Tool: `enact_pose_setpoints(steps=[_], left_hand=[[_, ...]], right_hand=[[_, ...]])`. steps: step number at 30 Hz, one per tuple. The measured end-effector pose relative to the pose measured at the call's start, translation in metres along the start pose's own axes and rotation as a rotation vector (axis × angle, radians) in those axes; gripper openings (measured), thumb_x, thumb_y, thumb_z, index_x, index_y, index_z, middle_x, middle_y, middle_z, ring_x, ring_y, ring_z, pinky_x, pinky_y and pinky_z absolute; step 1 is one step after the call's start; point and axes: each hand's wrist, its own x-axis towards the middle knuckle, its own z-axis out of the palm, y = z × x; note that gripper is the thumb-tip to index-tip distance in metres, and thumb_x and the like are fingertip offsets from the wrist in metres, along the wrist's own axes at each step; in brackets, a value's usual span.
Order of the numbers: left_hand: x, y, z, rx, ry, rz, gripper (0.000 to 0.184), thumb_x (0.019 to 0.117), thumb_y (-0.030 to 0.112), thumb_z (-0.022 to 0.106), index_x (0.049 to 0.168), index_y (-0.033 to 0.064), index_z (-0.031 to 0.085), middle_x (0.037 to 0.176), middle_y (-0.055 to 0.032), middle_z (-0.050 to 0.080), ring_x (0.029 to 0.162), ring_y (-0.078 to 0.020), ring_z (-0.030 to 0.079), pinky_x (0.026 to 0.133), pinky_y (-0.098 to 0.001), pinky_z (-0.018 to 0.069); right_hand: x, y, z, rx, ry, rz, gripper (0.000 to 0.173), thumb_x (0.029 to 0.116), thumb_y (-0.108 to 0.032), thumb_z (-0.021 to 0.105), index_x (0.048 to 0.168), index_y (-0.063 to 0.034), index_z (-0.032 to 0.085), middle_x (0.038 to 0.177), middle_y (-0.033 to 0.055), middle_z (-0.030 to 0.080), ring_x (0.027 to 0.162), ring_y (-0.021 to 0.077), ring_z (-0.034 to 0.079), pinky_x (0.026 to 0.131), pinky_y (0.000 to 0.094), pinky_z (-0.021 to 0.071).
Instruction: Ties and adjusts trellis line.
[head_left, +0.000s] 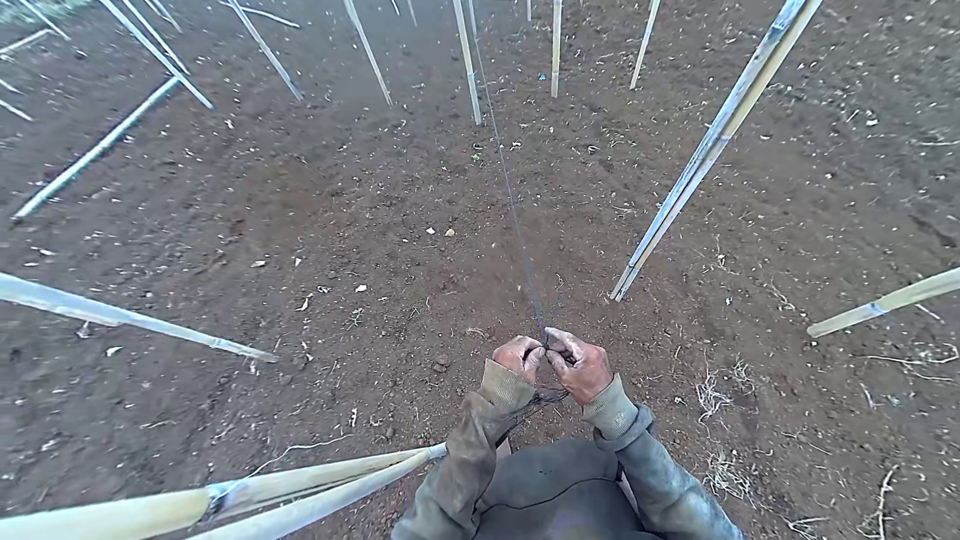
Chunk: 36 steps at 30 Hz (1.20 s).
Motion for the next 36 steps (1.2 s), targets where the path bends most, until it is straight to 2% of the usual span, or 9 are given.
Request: enact_pose_setpoints(steps=[4,8,11,15,25,28,31,34,36], left_hand=[[0.003,-0.020,-0.004,0.058,0.081,0.318,0.017,0.0942,0.001,0.061,0.097,-0.0093,0.075,0.096,-0.0237,0.074,0.094,-0.0350,0.073,0.091,-0.0429,0.0573],[0.000,-0.025,-0.002,0.213,0.263,0.265,0.018,0.0910,0.010,0.070,0.100,-0.0042,0.076,0.099,-0.0231,0.072,0.096,-0.0387,0.070,0.090,-0.0477,0.0564],[-0.008,-0.017,0.009,0.305,0.489,0.207,0.018,0.0864,0.015,0.072,0.090,-0.0018,0.076,0.082,-0.0154,0.073,0.070,-0.0251,0.072,0.068,-0.0370,0.0606],[-0.012,0.001,0.002,0.183,0.262,-0.006,0.022,0.0948,0.015,0.065,0.099,-0.0027,0.077,0.088,-0.0159,0.077,0.077,-0.0249,0.075,0.077,-0.0413,0.0609],[-0.011,0.006,0.000,0.098,0.228,-0.110,0.025,0.0929,0.013,0.062,0.105,-0.0030,0.077,0.090,-0.0144,0.078,0.078,-0.0197,0.076,0.078,-0.0362,0.0611],[-0.005,0.007,-0.004,-0.116,0.149,-0.267,0.023,0.0955,0.011,0.063,0.110,-0.0022,0.075,0.093,-0.0131,0.077,0.080,-0.0144,0.075,0.080,-0.0311,0.0599],[0.005,-0.012,0.002,-0.359,0.068,-0.397,0.018,0.0968,0.006,0.065,0.111,-0.0023,0.073,0.091,-0.0112,0.076,0.075,-0.0120,0.074,0.073,-0.0293,0.0620],[0.003,-0.041,0.021,-0.374,0.101,-0.322,0.031,0.0946,0.004,0.062,0.124,-0.0051,0.067,0.108,-0.0162,0.074,0.090,-0.0140,0.072,0.087,-0.0310,0.0570],[-0.004,-0.042,0.024,-0.409,0.243,-0.242,0.033,0.0945,0.003,0.058,0.125,-0.0076,0.065,0.105,-0.0153,0.074,0.080,-0.0101,0.070,0.076,-0.0277,0.0578]], right_hand=[[0.008,-0.008,-0.008,-0.050,-0.223,0.091,0.032,0.0998,-0.013,0.057,0.126,-0.0002,0.072,0.103,0.0168,0.077,0.089,0.0297,0.075,0.088,0.0485,0.0584],[0.014,-0.022,-0.011,-0.147,-0.304,0.205,0.028,0.1014,-0.015,0.057,0.118,0.0004,0.074,0.103,0.0178,0.076,0.095,0.0334,0.075,0.091,0.0534,0.0561],[0.012,-0.022,-0.006,-0.170,-0.268,0.204,0.028,0.1015,-0.016,0.056,0.117,0.0006,0.074,0.101,0.0178,0.077,0.094,0.0342,0.075,0.089,0.0546,0.0564],[0.005,-0.021,0.003,-0.156,-0.201,0.140,0.026,0.0996,-0.012,0.057,0.112,0.0024,0.074,0.097,0.0179,0.077,0.090,0.0345,0.075,0.086,0.0546,0.0580],[-0.001,-0.019,0.013,-0.172,-0.068,0.012,0.024,0.0956,-0.012,0.058,0.104,0.0026,0.076,0.089,0.0171,0.076,0.081,0.0338,0.076,0.074,0.0532,0.0601],[0.001,-0.013,0.014,-0.082,-0.071,0.033,0.024,0.0970,-0.011,0.057,0.105,0.0041,0.075,0.087,0.0160,0.076,0.078,0.0294,0.076,0.076,0.0480,0.0612],[0.002,-0.010,0.009,0.071,-0.152,0.135,0.025,0.1006,-0.011,0.055,0.109,0.0042,0.073,0.088,0.0121,0.077,0.076,0.0201,0.075,0.077,0.0380,0.0616],[0.003,-0.026,0.005,0.232,-0.180,0.088,0.025,0.0998,-0.011,0.055,0.107,0.0045,0.072,0.082,0.0072,0.075,0.069,0.0107,0.072,0.071,0.0279,0.0619],[0.010,-0.034,-0.002,0.226,-0.228,0.105,0.025,0.0998,-0.012,0.055,0.108,0.0041,0.072,0.081,0.0069,0.074,0.068,0.0106,0.071,0.070,0.0280,0.0608]])
